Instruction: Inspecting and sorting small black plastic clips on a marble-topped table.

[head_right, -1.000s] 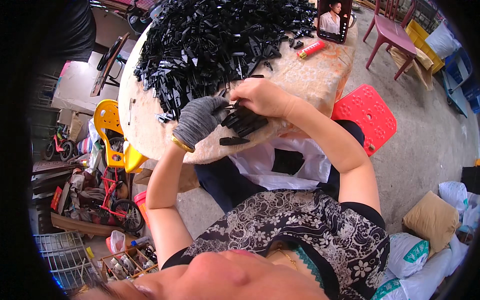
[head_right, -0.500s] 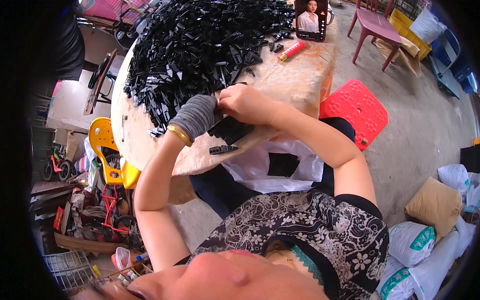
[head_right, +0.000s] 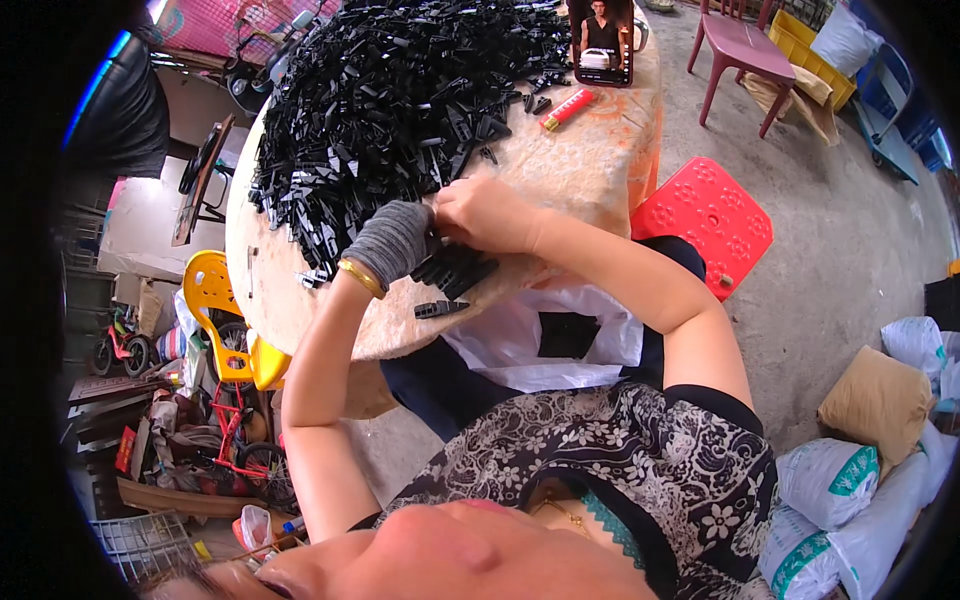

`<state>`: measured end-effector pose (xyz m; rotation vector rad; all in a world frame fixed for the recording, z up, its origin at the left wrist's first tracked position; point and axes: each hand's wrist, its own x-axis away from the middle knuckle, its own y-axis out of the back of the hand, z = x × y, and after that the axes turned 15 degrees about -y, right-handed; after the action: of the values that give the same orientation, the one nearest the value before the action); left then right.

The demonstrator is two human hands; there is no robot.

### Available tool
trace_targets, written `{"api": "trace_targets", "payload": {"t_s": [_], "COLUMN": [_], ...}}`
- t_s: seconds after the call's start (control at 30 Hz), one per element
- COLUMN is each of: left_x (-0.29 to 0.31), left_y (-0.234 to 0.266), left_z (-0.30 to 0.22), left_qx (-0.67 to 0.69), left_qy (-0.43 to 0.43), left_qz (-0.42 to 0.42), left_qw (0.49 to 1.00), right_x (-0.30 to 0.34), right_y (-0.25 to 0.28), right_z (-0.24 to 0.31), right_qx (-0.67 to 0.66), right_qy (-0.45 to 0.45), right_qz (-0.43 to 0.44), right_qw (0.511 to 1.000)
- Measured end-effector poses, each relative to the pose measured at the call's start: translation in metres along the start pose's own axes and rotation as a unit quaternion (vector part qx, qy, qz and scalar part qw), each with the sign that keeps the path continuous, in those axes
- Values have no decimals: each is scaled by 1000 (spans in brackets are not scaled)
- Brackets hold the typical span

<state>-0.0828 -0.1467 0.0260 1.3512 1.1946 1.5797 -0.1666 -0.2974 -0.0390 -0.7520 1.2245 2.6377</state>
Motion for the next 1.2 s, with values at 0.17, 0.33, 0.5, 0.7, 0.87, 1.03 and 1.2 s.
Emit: {"api": "trace_targets", "payload": {"t_s": [0.17,0.33,0.5,0.7,0.87,1.03,1.2], "left_x": [24,36,38,56,60,40,11], "left_y": [-9,-46,-28,-35,-43,-37,-21], "left_z": [-4,-16,-37,-33,20,33,35], "left_qx": [203,264,277,25,155,92,-105], "left_qy": [15,-65,-45,-9,48,60,36], "left_qz": [-161,-353,-311,-379,-468,-374,-186], "left_qw": [966,895,908,925,869,921,976], "right_x": [-1,-6,-3,2,-1,-1,3], "right_y": [-1,6,18,10,8,5,-3], "right_z": [-13,3,1,-4,2,1,-10], "right_qx": [-172,-275,-292,-166,-94,-15,133], "right_qy": [-18,-138,-152,-46,-1,-78,-140], "right_qz": [50,130,168,104,115,-94,-128], "right_qw": [984,942,929,980,989,992,973]}}
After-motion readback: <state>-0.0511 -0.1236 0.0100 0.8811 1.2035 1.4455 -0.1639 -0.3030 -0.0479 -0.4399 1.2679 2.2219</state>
